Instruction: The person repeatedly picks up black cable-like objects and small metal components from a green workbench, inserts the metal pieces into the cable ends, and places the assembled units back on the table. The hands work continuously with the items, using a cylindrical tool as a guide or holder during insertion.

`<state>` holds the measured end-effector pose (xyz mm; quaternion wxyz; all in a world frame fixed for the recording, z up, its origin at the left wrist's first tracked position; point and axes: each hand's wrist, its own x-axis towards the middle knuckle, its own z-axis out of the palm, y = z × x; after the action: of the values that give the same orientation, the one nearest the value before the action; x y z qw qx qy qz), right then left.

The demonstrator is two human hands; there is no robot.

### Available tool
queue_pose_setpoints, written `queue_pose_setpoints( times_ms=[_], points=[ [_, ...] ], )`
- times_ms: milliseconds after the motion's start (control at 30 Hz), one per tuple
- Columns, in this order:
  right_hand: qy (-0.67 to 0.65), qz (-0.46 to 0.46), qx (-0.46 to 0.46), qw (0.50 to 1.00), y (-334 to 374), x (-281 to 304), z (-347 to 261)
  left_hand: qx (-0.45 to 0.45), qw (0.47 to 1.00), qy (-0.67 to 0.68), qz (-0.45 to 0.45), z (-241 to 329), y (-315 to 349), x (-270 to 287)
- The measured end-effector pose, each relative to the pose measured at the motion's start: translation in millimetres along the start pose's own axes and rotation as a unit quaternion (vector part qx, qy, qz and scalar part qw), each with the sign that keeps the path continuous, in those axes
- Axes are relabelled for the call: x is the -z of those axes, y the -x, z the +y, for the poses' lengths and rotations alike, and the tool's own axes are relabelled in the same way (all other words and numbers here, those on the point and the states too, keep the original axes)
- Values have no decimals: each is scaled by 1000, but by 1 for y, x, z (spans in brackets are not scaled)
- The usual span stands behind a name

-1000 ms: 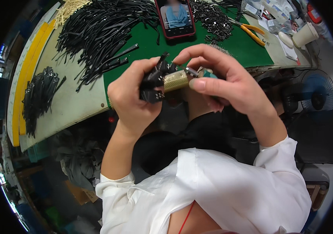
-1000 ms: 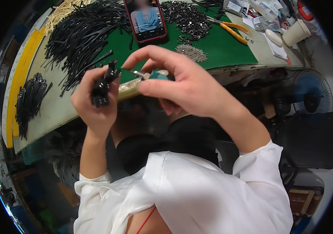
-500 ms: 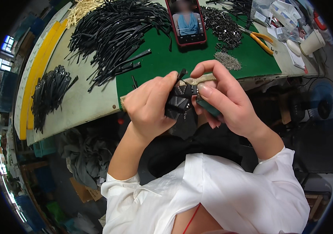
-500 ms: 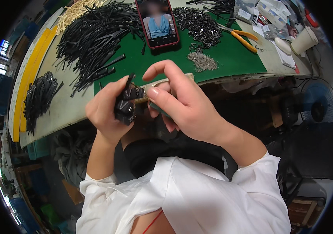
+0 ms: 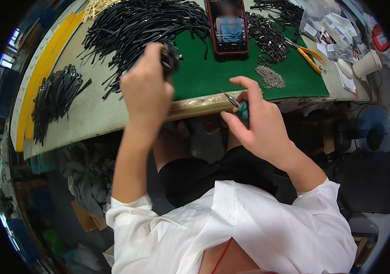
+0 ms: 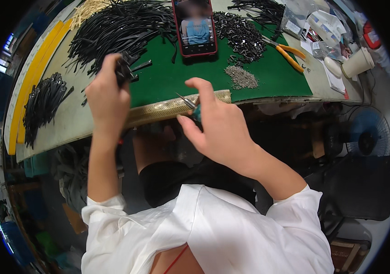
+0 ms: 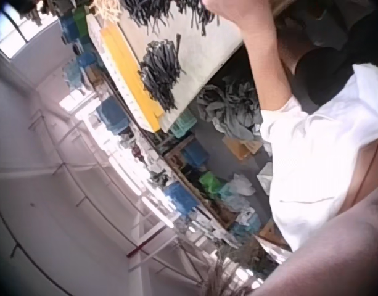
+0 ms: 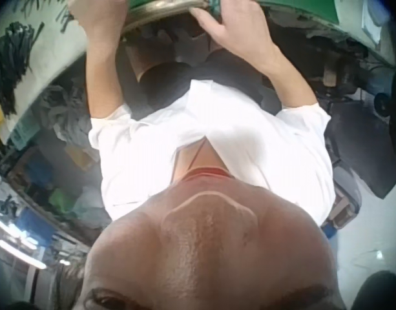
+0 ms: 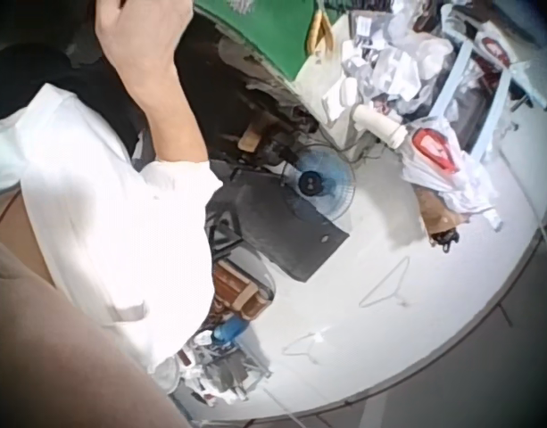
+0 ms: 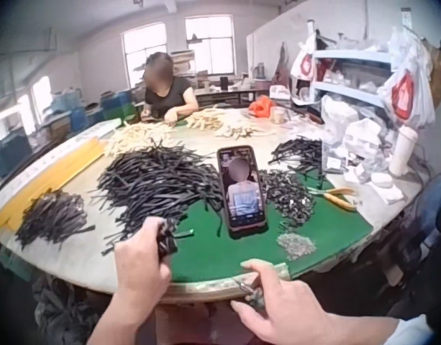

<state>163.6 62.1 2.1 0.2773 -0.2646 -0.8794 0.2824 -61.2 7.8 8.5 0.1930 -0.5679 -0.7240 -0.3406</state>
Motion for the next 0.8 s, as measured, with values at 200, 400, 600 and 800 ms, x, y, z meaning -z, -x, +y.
queue_pose_setpoints(
  times_ms=[200,400,600,800],
  points=[
    [-22,-11,-44,999,6,17,21,28,969,-57,-239,-59,-53,-27],
    [25,19,-129,991,2,52,46,10,934,-60,-352,-63,-74,-31],
    [112,-43,-89,989,0,77,69,-79,970,47,-225,-66,-89,-27],
    [169,-134,-12,976,-11,80,78,-60,952,262,-146,-70,-97,1]
  ],
)
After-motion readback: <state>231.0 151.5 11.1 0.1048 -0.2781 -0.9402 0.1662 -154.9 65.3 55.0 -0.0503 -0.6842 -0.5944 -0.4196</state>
